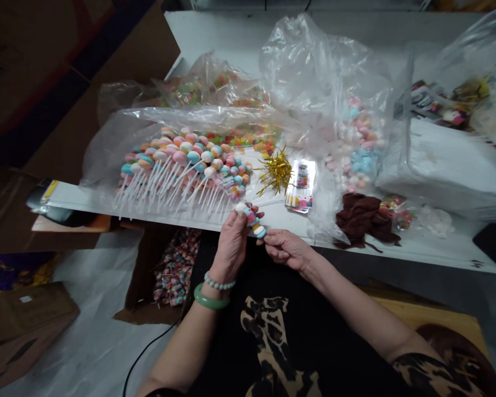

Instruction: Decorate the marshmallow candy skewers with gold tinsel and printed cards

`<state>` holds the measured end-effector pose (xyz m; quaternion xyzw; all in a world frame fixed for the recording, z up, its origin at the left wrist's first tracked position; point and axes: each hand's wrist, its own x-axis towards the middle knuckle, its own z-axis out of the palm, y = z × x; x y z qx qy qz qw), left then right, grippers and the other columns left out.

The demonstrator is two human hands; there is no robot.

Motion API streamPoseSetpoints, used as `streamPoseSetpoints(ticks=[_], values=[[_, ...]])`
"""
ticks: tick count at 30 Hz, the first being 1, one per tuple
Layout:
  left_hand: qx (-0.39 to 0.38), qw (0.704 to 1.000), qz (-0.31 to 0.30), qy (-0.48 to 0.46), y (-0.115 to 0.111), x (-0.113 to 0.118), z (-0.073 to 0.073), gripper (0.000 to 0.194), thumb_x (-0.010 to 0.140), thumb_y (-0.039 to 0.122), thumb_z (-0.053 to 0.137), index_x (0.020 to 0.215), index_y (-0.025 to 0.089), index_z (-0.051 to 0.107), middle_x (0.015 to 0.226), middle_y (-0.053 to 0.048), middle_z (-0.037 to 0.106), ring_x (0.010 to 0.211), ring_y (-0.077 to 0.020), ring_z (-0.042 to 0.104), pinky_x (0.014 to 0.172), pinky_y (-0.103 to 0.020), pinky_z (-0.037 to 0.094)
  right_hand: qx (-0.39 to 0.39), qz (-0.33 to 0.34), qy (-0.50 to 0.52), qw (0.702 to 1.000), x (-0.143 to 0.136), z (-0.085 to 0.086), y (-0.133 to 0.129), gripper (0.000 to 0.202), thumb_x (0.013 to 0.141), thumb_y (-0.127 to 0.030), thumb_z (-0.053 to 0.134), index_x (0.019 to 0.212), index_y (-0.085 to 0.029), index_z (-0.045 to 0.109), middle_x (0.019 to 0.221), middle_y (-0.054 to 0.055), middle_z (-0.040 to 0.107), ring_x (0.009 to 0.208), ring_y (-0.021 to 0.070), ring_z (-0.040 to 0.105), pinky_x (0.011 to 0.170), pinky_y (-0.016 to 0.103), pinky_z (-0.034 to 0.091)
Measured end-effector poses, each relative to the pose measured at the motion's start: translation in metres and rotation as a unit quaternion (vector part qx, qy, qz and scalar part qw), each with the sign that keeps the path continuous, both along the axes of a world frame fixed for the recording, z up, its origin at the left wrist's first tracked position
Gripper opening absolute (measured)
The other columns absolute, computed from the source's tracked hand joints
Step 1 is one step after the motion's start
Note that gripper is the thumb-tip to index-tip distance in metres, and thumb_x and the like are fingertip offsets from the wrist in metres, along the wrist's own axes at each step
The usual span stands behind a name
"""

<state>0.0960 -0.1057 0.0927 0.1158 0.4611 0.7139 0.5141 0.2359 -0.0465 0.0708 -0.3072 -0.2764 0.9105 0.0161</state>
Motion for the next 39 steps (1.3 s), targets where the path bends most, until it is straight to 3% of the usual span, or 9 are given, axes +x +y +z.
streamPoseSetpoints(ticks=[4, 10, 13, 18, 25, 30, 33, 37, 39], values=[[-0.043, 0.997, 0.031, 0.050, 0.001, 0.007, 0.002, 0.030, 0.076, 0.039, 0.075, 0.096, 0.018, 0.068, 0.101, -0.005, 0.070, 0.088, -0.0180, 0.069, 0.080, -0.029, 0.051, 0.197, -0.052, -0.098, 0.974, -0.007, 0.006, -0.006, 0.018, 0.076, -0.034, 0.059, 0.074, -0.016, 0.061, 0.044, -0.006, 0.049, 0.036, 0.0049, 0.026, 0.038, 0.020, 0.015], [-0.032, 0.999, -0.015, -0.011, -0.001, 0.001, 0.006, 0.025, 0.077, 0.034, 0.075, 0.095, 0.017, 0.068, 0.101, -0.006, 0.070, 0.091, -0.0185, 0.069, 0.087, -0.031, 0.051, 0.541, -0.072, -0.150, 0.824, -0.003, 0.016, -0.009, 0.024, 0.085, -0.028, 0.050, 0.065, -0.020, 0.061, 0.054, -0.004, 0.051, 0.054, 0.0108, 0.048, 0.060, 0.023, 0.036], [-0.028, 0.995, -0.082, -0.059, -0.003, -0.018, 0.011, 0.032, 0.070, 0.031, 0.080, 0.097, 0.017, 0.069, 0.104, -0.007, 0.071, 0.098, -0.0221, 0.068, 0.092, -0.036, 0.051, 0.568, -0.069, -0.163, 0.804, 0.001, 0.018, -0.007, 0.023, 0.087, -0.029, 0.049, 0.073, -0.021, 0.066, 0.055, -0.003, 0.051, 0.055, 0.0120, 0.048, 0.061, 0.024, 0.036], [0.007, 0.997, -0.047, -0.064, 0.002, -0.042, 0.016, 0.045, 0.069, 0.040, 0.080, 0.108, 0.022, 0.068, 0.121, -0.009, 0.066, 0.112, -0.0276, 0.063, 0.092, -0.040, 0.052, 0.562, -0.042, -0.155, 0.811, 0.000, 0.022, -0.006, 0.023, 0.086, -0.031, 0.051, 0.075, -0.021, 0.069, 0.054, -0.003, 0.049, 0.055, 0.0124, 0.047, 0.060, 0.024, 0.035], [0.031, 0.999, 0.008, -0.013, 0.010, -0.026, 0.010, 0.031, 0.067, 0.035, 0.082, 0.092, 0.021, 0.070, 0.101, -0.005, 0.071, 0.102, -0.0227, 0.067, 0.092, -0.038, 0.053, 0.404, -0.040, -0.127, 0.905, -0.006, 0.023, -0.002, 0.022, 0.080, -0.032, 0.053, 0.065, -0.019, 0.062, 0.047, -0.005, 0.047, 0.046, 0.0093, 0.037, 0.051, 0.023, 0.029], [0.038, 0.999, 0.030, 0.011, 0.006, -0.015, 0.010, 0.027, 0.072, 0.038, 0.079, 0.090, 0.021, 0.068, 0.093, -0.002, 0.069, 0.095, -0.0179, 0.067, 0.093, -0.034, 0.052, 0.418, -0.016, -0.125, 0.900, -0.010, 0.025, 0.001, 0.022, 0.080, -0.028, 0.052, 0.060, -0.019, 0.057, 0.047, -0.005, 0.049, 0.046, 0.0092, 0.039, 0.052, 0.023, 0.030], [0.009, 1.000, 0.008, -0.015, 0.004, -0.014, 0.008, 0.028, 0.072, 0.037, 0.079, 0.090, 0.019, 0.067, 0.089, -0.002, 0.067, 0.093, -0.0180, 0.068, 0.090, -0.033, 0.053, 0.508, 0.051, -0.163, 0.844, -0.007, 0.029, 0.002, 0.025, 0.084, -0.025, 0.049, 0.061, -0.019, 0.057, 0.052, -0.002, 0.054, 0.053, 0.0117, 0.048, 0.058, 0.024, 0.034], [-0.031, 0.995, 0.051, -0.074, 0.006, -0.015, 0.000, 0.026, 0.069, 0.029, 0.082, 0.083, 0.018, 0.064, 0.082, 0.000, 0.066, 0.084, -0.0151, 0.069, 0.078, -0.026, 0.053, 0.663, 0.110, -0.298, 0.678, 0.002, 0.036, 0.001, 0.018, 0.087, -0.024, 0.051, 0.096, -0.023, 0.067, 0.080, 0.004, 0.069, 0.073, 0.0187, 0.060, 0.066, 0.028, 0.036], [-0.031, 0.993, 0.082, -0.082, 0.007, -0.014, -0.002, 0.023, 0.070, 0.026, 0.081, 0.082, 0.018, 0.064, 0.082, 0.001, 0.066, 0.082, -0.0140, 0.068, 0.074, -0.023, 0.053, 0.680, 0.095, -0.296, 0.664, 0.003, 0.039, 0.001, 0.030, 0.087, -0.024, 0.054, 0.116, -0.025, 0.062, 0.099, 0.005, 0.071, 0.085, 0.0203, 0.062, 0.071, 0.029, 0.039]])
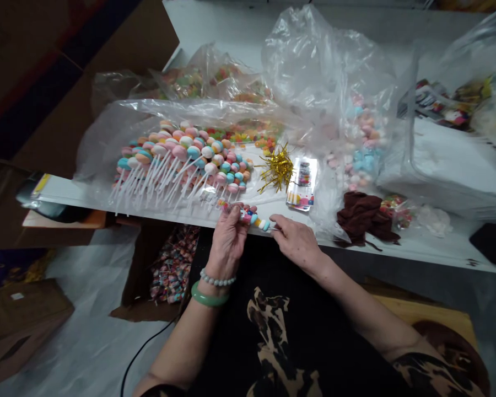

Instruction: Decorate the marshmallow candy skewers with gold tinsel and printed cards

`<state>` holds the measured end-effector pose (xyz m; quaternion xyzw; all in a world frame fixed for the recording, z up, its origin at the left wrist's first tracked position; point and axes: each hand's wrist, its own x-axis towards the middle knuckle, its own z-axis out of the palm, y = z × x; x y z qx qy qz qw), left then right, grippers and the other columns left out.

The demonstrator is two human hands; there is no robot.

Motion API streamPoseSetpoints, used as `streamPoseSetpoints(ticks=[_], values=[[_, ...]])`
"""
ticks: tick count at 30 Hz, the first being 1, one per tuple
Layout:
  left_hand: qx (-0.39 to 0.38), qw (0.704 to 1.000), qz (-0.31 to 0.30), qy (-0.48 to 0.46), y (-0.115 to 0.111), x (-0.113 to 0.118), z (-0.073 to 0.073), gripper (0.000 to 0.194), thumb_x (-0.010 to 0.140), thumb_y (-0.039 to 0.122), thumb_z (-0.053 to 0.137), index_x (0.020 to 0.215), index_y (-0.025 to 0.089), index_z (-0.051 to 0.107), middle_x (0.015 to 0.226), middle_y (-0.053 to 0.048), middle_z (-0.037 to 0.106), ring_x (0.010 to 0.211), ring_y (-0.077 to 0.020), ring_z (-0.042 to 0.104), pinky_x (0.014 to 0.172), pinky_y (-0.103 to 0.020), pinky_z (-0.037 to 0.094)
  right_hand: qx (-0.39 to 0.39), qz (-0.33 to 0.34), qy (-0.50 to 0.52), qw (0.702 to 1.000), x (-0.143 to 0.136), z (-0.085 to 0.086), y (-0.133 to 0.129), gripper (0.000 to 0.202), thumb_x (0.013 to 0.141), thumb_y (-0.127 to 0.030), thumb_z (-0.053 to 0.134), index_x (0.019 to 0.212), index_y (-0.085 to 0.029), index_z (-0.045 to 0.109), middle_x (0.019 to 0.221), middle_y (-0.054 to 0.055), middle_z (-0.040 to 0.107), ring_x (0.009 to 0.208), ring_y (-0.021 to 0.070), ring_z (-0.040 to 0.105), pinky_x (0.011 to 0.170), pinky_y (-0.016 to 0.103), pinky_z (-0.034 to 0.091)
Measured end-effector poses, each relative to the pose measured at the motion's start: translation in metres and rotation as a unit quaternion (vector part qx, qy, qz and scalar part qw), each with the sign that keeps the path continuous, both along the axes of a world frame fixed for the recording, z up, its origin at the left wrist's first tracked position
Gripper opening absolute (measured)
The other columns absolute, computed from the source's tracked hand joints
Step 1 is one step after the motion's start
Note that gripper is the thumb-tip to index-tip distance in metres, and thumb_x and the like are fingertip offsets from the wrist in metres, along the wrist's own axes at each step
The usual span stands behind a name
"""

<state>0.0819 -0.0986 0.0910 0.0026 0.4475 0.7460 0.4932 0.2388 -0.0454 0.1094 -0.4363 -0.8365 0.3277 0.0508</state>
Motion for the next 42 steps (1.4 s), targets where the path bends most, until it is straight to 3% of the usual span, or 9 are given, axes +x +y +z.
streamPoseSetpoints(ticks=[4, 12, 22, 29, 33, 35, 38, 40, 42], values=[[0.028, 1.000, 0.002, -0.014, 0.001, 0.005, 0.004, 0.022, 0.070, 0.024, 0.081, 0.085, 0.018, 0.065, 0.085, 0.000, 0.066, 0.088, -0.0149, 0.068, 0.070, -0.020, 0.051, -0.013, 0.001, 0.106, 0.994, -0.007, -0.001, 0.000, 0.034, 0.088, -0.027, 0.057, 0.121, -0.025, 0.062, 0.109, 0.004, 0.067, 0.092, 0.0189, 0.061, 0.080, 0.029, 0.043], [0.078, 0.996, -0.029, -0.032, -0.001, 0.018, 0.008, 0.020, 0.074, 0.028, 0.078, 0.087, 0.017, 0.066, 0.089, -0.001, 0.066, 0.099, -0.0168, 0.066, 0.090, -0.028, 0.050, -0.078, -0.047, 0.323, 0.942, -0.020, -0.006, -0.009, 0.014, 0.083, -0.019, 0.061, 0.088, -0.023, 0.073, 0.085, 0.002, 0.067, 0.083, 0.0168, 0.063, 0.077, 0.028, 0.046], [0.045, 0.995, -0.081, -0.025, -0.003, 0.023, 0.000, 0.026, 0.076, 0.033, 0.076, 0.090, 0.013, 0.068, 0.092, -0.005, 0.069, 0.085, -0.0127, 0.065, 0.080, -0.023, 0.051, -0.274, -0.190, 0.352, 0.875, -0.027, -0.029, 0.006, 0.010, 0.073, -0.027, 0.065, 0.075, -0.019, 0.070, 0.065, -0.003, 0.060, 0.063, 0.0136, 0.054, 0.064, 0.026, 0.044], [0.061, 0.995, -0.080, -0.008, -0.003, 0.015, -0.002, 0.023, 0.079, 0.033, 0.074, 0.091, 0.015, 0.066, 0.094, -0.006, 0.070, 0.090, -0.0164, 0.067, 0.081, -0.026, 0.052, -0.043, -0.073, 0.326, 0.941, -0.020, -0.022, -0.007, 0.012, 0.082, -0.026, 0.059, 0.086, -0.023, 0.070, 0.093, 0.005, 0.066, 0.089, 0.0187, 0.061, 0.083, 0.030, 0.047], [0.068, 0.993, -0.092, 0.034, -0.004, 0.016, 0.002, 0.026, 0.080, 0.035, 0.072, 0.096, 0.016, 0.065, 0.095, -0.006, 0.070, 0.090, -0.0152, 0.066, 0.079, -0.024, 0.050, -0.113, -0.108, 0.319, 0.935, -0.025, -0.020, -0.005, 0.011, 0.079, -0.025, 0.060, 0.072, -0.021, 0.067, 0.074, 0.003, 0.062, 0.074, 0.0164, 0.058, 0.069, 0.027, 0.047], [0.055, 0.991, -0.105, 0.055, -0.005, 0.018, 0.003, 0.030, 0.079, 0.037, 0.073, 0.097, 0.015, 0.065, 0.093, -0.007, 0.070, 0.089, -0.0151, 0.066, 0.079, -0.025, 0.050, -0.279, -0.152, 0.314, 0.895, -0.028, -0.021, 0.002, 0.012, 0.075, -0.028, 0.063, 0.066, -0.019, 0.063, 0.061, -0.001, 0.055, 0.055, 0.0117, 0.050, 0.050, 0.023, 0.040], [0.028, 0.989, -0.127, 0.072, -0.007, 0.020, 0.003, 0.032, 0.077, 0.037, 0.074, 0.099, 0.015, 0.065, 0.093, -0.008, 0.071, 0.088, -0.0159, 0.066, 0.081, -0.027, 0.050, -0.555, -0.182, 0.289, 0.759, -0.033, -0.022, 0.013, 0.014, 0.069, -0.027, 0.065, 0.068, -0.018, 0.056, 0.054, -0.006, 0.048, 0.038, 0.0041, 0.028, 0.034, 0.018, 0.018], [0.021, 0.988, -0.131, 0.083, -0.007, 0.021, 0.004, 0.033, 0.077, 0.036, 0.075, 0.100, 0.015, 0.065, 0.096, -0.008, 0.071, 0.087, -0.0156, 0.066, 0.080, -0.027, 0.049, -0.649, -0.170, 0.291, 0.682, -0.034, -0.023, 0.018, 0.017, 0.068, -0.026, 0.067, 0.073, -0.018, 0.053, 0.055, -0.007, 0.047, 0.035, 0.0018, 0.022, 0.032, 0.016, 0.014], [0.022, 0.990, -0.113, 0.081, -0.006, 0.019, 0.004, 0.032, 0.077, 0.035, 0.074, 0.100, 0.015, 0.065, 0.096, -0.007, 0.071, 0.085, -0.0152, 0.066, 0.079, -0.027, 0.049, -0.653, -0.157, 0.322, 0.667, -0.032, -0.021, 0.019, 0.019, 0.071, -0.030, 0.067, 0.079, -0.017, 0.054, 0.059, -0.006, 0.050, 0.035, 0.0017, 0.029, 0.032, 0.015, 0.018]])
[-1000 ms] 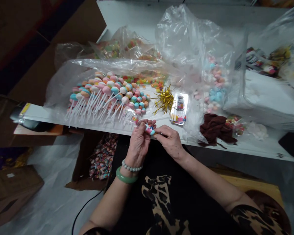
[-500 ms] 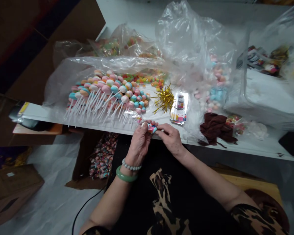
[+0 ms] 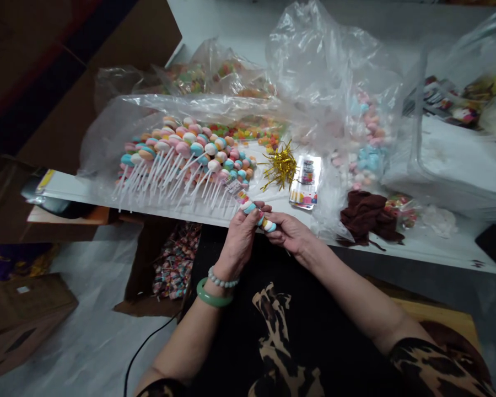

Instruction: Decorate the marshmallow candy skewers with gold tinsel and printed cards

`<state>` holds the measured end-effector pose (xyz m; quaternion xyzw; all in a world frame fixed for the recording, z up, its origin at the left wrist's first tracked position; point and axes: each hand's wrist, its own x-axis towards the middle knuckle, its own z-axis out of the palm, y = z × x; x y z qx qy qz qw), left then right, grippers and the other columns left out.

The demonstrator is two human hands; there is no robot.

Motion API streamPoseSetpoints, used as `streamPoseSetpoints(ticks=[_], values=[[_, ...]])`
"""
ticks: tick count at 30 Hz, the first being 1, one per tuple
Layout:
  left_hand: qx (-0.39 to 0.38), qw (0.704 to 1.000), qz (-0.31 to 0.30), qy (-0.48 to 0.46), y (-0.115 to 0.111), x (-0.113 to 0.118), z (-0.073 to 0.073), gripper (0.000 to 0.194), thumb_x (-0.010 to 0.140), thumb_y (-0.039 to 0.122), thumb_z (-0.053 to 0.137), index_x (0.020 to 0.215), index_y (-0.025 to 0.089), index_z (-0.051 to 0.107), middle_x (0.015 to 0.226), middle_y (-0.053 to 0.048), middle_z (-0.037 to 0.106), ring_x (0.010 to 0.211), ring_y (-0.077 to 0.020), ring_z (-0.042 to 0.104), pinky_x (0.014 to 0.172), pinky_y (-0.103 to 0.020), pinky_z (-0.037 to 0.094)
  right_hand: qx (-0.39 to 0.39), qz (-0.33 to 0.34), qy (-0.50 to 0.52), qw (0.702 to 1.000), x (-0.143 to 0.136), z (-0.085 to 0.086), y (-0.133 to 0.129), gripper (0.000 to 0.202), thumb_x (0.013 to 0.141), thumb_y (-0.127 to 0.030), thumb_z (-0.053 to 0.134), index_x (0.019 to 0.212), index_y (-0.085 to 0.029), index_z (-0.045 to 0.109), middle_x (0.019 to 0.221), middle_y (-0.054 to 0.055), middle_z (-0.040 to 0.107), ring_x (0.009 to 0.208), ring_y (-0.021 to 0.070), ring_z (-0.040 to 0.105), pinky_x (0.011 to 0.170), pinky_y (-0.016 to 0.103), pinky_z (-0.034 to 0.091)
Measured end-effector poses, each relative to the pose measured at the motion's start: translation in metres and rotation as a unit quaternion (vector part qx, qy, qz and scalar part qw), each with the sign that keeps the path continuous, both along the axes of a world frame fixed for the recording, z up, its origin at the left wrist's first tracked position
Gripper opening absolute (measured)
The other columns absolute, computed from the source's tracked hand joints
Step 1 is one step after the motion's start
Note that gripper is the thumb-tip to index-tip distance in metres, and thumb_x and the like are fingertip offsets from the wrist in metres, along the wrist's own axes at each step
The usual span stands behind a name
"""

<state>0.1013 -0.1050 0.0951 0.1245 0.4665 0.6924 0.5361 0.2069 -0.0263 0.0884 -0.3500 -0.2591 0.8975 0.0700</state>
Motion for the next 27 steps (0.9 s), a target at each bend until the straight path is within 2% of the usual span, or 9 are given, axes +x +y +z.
streamPoseSetpoints(ticks=[3, 6, 9, 13, 16, 19, 22, 24, 27], values=[[0.003, 0.998, 0.049, -0.040, 0.002, -0.007, 0.000, 0.030, 0.076, 0.036, 0.075, 0.095, 0.016, 0.064, 0.091, -0.006, 0.071, 0.086, -0.0162, 0.067, 0.081, -0.029, 0.049, 0.152, -0.023, -0.027, 0.988, 0.009, 0.006, -0.007, 0.025, 0.077, -0.037, 0.065, 0.093, -0.019, 0.057, 0.073, -0.003, 0.059, 0.045, 0.0061, 0.050, 0.036, 0.016, 0.034], [0.010, 0.994, 0.080, -0.071, 0.005, -0.014, -0.001, 0.030, 0.074, 0.035, 0.078, 0.092, 0.016, 0.064, 0.090, -0.005, 0.071, 0.090, -0.0171, 0.067, 0.085, -0.030, 0.049, 0.338, 0.013, -0.126, 0.932, 0.020, 0.009, -0.017, 0.017, 0.079, -0.032, 0.062, 0.090, -0.020, 0.061, 0.067, -0.004, 0.058, 0.047, 0.0091, 0.052, 0.043, 0.020, 0.039], [0.013, 0.994, 0.075, -0.083, 0.006, -0.017, -0.001, 0.031, 0.073, 0.036, 0.078, 0.093, 0.016, 0.064, 0.090, -0.005, 0.071, 0.090, -0.0177, 0.067, 0.085, -0.032, 0.050, 0.533, 0.019, -0.164, 0.830, 0.026, 0.003, -0.026, 0.011, 0.084, -0.024, 0.054, 0.077, -0.020, 0.062, 0.064, -0.002, 0.057, 0.059, 0.0126, 0.055, 0.056, 0.024, 0.043], [0.012, 0.994, 0.078, -0.076, 0.004, -0.019, -0.001, 0.031, 0.071, 0.038, 0.079, 0.088, 0.015, 0.065, 0.089, -0.005, 0.070, 0.093, -0.0189, 0.067, 0.085, -0.032, 0.051, 0.731, 0.018, -0.221, 0.645, 0.026, -0.011, -0.030, 0.019, 0.091, -0.018, 0.045, 0.081, -0.020, 0.062, 0.079, 0.005, 0.061, 0.075, 0.0168, 0.057, 0.066, 0.026, 0.040], [0.012, 0.995, 0.076, -0.056, 0.004, -0.019, -0.002, 0.032, 0.072, 0.038, 0.079, 0.089, 0.015, 0.065, 0.088, -0.005, 0.069, 0.093, -0.0183, 0.067, 0.086, -0.031, 0.051, 0.767, 0.048, -0.244, 0.592, 0.023, -0.015, -0.031, 0.021, 0.091, -0.017, 0.043, 0.080, -0.019, 0.061, 0.077, 0.006, 0.059, 0.068, 0.0166, 0.053, 0.059, 0.027, 0.036], [0.012, 0.995, 0.087, -0.038, 0.005, -0.013, -0.003, 0.031, 0.073, 0.037, 0.078, 0.091, 0.015, 0.065, 0.088, -0.004, 0.069, 0.091, -0.0171, 0.068, 0.089, -0.032, 0.051, 0.715, 0.020, -0.206, 0.668, 0.014, -0.013, -0.030, 0.017, 0.088, -0.018, 0.046, 0.078, -0.019, 0.060, 0.077, 0.005, 0.059, 0.069, 0.0160, 0.052, 0.059, 0.026, 0.037], [0.009, 0.995, 0.089, -0.045, 0.006, -0.007, -0.003, 0.030, 0.076, 0.039, 0.075, 0.093, 0.016, 0.065, 0.092, -0.004, 0.069, 0.091, -0.0174, 0.069, 0.092, -0.035, 0.051, 0.492, -0.014, -0.124, 0.861, 0.005, -0.010, -0.027, 0.011, 0.083, -0.024, 0.051, 0.074, -0.020, 0.056, 0.065, -0.001, 0.053, 0.055, 0.0116, 0.046, 0.049, 0.023, 0.034], [-0.011, 0.995, 0.075, -0.071, 0.005, -0.006, -0.004, 0.033, 0.077, 0.043, 0.074, 0.094, 0.016, 0.065, 0.092, -0.006, 0.069, 0.091, -0.0192, 0.069, 0.093, -0.037, 0.052, 0.289, -0.009, -0.065, 0.955, 0.003, -0.008, -0.024, 0.013, 0.078, -0.031, 0.058, 0.074, -0.019, 0.054, 0.057, -0.006, 0.046, 0.042, 0.0068, 0.032, 0.040, 0.020, 0.023], [-0.035, 0.993, 0.050, -0.102, 0.004, -0.014, -0.004, 0.041, 0.074, 0.047, 0.075, 0.097, 0.016, 0.064, 0.096, -0.007, 0.069, 0.090, -0.0216, 0.070, 0.090, -0.041, 0.054, 0.113, -0.003, -0.012, 0.994, 0.007, -0.007, -0.020, 0.023, 0.068, -0.034, 0.068, 0.075, -0.018, 0.053, 0.055, -0.008, 0.045, 0.036, 0.0020, 0.020, 0.036, 0.019, 0.009]])
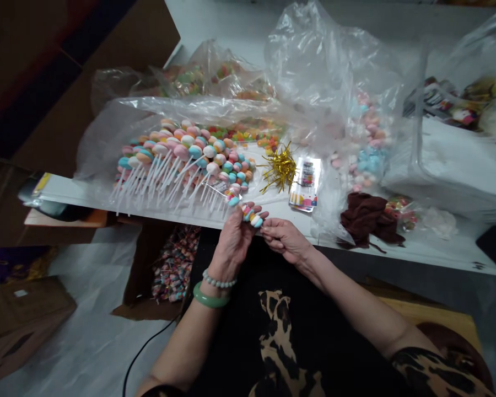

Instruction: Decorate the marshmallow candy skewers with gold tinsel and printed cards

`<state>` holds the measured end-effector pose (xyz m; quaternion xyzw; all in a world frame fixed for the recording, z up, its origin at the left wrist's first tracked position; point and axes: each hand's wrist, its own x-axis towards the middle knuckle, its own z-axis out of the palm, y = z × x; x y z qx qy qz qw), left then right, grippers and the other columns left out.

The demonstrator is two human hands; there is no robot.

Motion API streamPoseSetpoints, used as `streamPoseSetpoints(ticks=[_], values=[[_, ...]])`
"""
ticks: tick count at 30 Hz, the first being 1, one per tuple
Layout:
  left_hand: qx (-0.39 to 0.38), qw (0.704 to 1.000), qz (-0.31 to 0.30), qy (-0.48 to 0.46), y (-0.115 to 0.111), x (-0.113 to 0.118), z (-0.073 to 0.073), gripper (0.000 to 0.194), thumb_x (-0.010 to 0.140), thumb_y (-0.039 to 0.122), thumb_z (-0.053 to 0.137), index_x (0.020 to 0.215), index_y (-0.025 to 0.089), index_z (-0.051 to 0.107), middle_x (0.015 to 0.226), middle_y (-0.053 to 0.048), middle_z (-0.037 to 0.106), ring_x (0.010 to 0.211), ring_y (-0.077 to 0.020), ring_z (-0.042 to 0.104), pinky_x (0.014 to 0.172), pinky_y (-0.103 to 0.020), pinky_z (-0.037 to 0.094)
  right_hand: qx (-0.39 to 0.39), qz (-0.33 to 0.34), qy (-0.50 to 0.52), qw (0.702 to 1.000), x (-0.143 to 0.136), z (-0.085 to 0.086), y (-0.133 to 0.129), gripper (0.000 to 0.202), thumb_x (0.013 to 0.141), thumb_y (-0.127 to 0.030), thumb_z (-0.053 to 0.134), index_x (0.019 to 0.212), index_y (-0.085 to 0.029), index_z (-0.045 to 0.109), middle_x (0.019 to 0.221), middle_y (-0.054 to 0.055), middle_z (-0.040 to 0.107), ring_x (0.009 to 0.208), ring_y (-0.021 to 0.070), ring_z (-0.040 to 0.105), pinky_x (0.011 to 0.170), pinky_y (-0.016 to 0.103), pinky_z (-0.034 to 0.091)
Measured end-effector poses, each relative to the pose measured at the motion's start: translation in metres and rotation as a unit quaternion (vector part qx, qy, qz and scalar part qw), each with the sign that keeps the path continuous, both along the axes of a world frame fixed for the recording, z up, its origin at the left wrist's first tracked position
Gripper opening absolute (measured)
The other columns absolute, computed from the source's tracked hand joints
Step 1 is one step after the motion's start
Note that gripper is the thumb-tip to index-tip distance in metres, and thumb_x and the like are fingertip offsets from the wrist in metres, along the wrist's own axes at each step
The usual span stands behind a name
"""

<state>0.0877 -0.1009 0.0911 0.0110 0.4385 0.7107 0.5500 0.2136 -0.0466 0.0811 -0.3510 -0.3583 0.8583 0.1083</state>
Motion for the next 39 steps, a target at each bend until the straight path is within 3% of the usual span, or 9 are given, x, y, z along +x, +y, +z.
streamPoseSetpoints(ticks=[4, 9, 13, 19, 24, 26, 28, 34, 39], values=[[0.027, 0.999, 0.038, 0.023, 0.002, -0.022, 0.003, 0.036, 0.072, 0.039, 0.078, 0.100, 0.019, 0.065, 0.097, -0.005, 0.070, 0.090, -0.0217, 0.070, 0.085, -0.038, 0.055, 0.018, 0.006, -0.038, 0.999, 0.006, 0.000, 0.000, 0.023, 0.065, -0.034, 0.070, 0.072, -0.016, 0.059, 0.052, -0.008, 0.045, 0.037, 0.0020, 0.022, 0.038, 0.019, 0.009], [0.020, 0.992, 0.126, 0.018, 0.005, -0.037, 0.007, 0.009, 0.082, 0.026, 0.070, 0.085, 0.018, 0.066, 0.076, 0.000, 0.068, 0.078, -0.0142, 0.067, 0.084, -0.032, 0.054, 0.246, -0.029, -0.111, 0.963, 0.006, -0.001, -0.001, 0.013, 0.070, -0.030, 0.062, 0.067, -0.018, 0.062, 0.054, -0.006, 0.046, 0.050, 0.0080, 0.037, 0.049, 0.021, 0.027], [0.031, 0.990, 0.140, 0.004, 0.008, -0.029, 0.009, 0.008, 0.085, 0.024, 0.066, 0.081, 0.017, 0.065, 0.071, 0.001, 0.064, 0.073, -0.0118, 0.064, 0.084, -0.031, 0.053, 0.386, -0.035, -0.136, 0.912, 0.005, -0.002, 0.000, 0.012, 0.076, -0.025, 0.055, 0.068, -0.020, 0.062, 0.061, -0.004, 0.052, 0.062, 0.0122, 0.048, 0.061, 0.025, 0.036], [-0.002, 0.991, 0.129, -0.036, 0.010, -0.025, 0.011, 0.015, 0.087, 0.025, 0.064, 0.075, 0.015, 0.062, 0.067, 0.001, 0.059, 0.067, -0.0100, 0.061, 0.085, -0.031, 0.053, 0.581, -0.016, -0.153, 0.799, 0.010, -0.010, -0.004, 0.016, 0.087, -0.019, 0.049, 0.077, -0.021, 0.061, 0.074, 0.001, 0.061, 0.072, 0.0152, 0.056, 0.069, 0.026, 0.040], [0.028, 0.991, 0.127, -0.006, 0.009, -0.020, 0.009, 0.018, 0.084, 0.033, 0.068, 0.080, 0.017, 0.062, 0.068, 0.002, 0.060, 0.068, -0.0113, 0.063, 0.079, -0.030, 0.054, 0.720, 0.061, -0.215, 0.657, 0.013, -0.012, -0.014, 0.020, 0.089, -0.013, 0.044, 0.083, -0.019, 0.062, 0.077, 0.005, 0.061, 0.067, 0.0157, 0.053, 0.060, 0.026, 0.034], [0.034, 0.993, 0.113, 0.020, 0.009, -0.014, 0.007, 0.020, 0.083, 0.037, 0.069, 0.084, 0.018, 0.062, 0.070, 0.002, 0.060, 0.068, -0.0115, 0.063, 0.071, -0.026, 0.053, 0.737, 0.079, -0.224, 0.632, 0.013, -0.010, -0.017, 0.021, 0.089, -0.011, 0.044, 0.082, -0.018, 0.062, 0.076, 0.006, 0.060, 0.064, 0.0153, 0.051, 0.058, 0.027, 0.032], [0.036, 0.995, 0.089, 0.027, 0.009, -0.008, 0.006, 0.023, 0.082, 0.040, 0.069, 0.088, 0.019, 0.062, 0.072, 0.002, 0.061, 0.067, -0.0114, 0.063, 0.067, -0.024, 0.052, 0.713, 0.062, -0.208, 0.667, 0.012, -0.007, -0.017, 0.021, 0.090, -0.013, 0.044, 0.081, -0.019, 0.062, 0.077, 0.006, 0.061, 0.067, 0.0157, 0.053, 0.060, 0.026, 0.035], [0.018, 0.999, 0.032, -0.030, 0.010, -0.009, 0.007, 0.025, 0.083, 0.040, 0.068, 0.091, 0.018, 0.060, 0.070, 0.002, 0.061, 0.064, -0.0110, 0.061, 0.075, -0.030, 0.053, 0.358, 0.036, -0.138, 0.923, 0.011, 0.011, -0.002, 0.012, 0.087, -0.029, 0.051, 0.080, -0.021, 0.057, 0.067, -0.004, 0.059, 0.052, 0.0102, 0.054, 0.051, 0.022, 0.040], [0.038, 0.999, 0.016, -0.013, 0.009, -0.005, 0.009, 0.031, 0.079, 0.043, 0.072, 0.096, 0.019, 0.061, 0.076, 0.001, 0.063, 0.074, -0.0147, 0.066, 0.076, -0.031, 0.053, 0.223, 0.012, -0.097, 0.970, 0.005, 0.016, 0.001, 0.021, 0.085, -0.041, 0.055, 0.082, -0.020, 0.057, 0.064, -0.005, 0.058, 0.041, 0.0062, 0.051, 0.041, 0.017, 0.037]])
